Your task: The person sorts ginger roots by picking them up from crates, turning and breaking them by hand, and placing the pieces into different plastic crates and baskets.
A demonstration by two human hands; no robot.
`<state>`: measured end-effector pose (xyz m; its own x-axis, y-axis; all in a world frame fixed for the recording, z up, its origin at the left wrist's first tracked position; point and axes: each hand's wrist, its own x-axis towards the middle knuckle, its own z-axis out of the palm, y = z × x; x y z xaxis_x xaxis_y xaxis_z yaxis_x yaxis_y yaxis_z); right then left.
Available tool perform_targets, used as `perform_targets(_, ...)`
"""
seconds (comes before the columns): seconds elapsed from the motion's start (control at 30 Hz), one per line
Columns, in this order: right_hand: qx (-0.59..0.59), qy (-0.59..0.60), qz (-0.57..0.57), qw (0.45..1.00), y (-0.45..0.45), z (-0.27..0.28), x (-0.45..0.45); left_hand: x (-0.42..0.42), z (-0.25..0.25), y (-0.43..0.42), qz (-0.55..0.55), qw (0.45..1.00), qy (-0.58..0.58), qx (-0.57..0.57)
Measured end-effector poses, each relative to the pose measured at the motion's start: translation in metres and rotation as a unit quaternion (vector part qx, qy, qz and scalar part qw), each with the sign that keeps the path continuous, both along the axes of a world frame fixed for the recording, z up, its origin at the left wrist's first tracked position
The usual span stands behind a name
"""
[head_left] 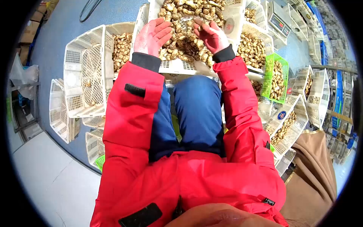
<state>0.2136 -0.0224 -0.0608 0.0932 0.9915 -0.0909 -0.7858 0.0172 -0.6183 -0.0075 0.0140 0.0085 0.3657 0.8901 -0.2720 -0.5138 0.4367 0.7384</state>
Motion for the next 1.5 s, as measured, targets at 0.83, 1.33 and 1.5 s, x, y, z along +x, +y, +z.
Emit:
perform_targets(0.83,0.010,-0.977,0.003,0.215,0.111,-0.088,0.005,-0.012,0.000,0.011,-0.010,0.999,-0.039,0.007)
perform_targets(1.33,0.014,-0.075,0.020,0.997,0.013,-0.037,0.002,-0.001,-0.008,0.008,-0.057,0.998,-0.037,0.018)
perform_targets(1.5,0.008,-0.148,0.041,0.988,-0.041,0.014,0.025,-0.002,-0.011,0.008,-0.042,0.999,-0.020,0.026)
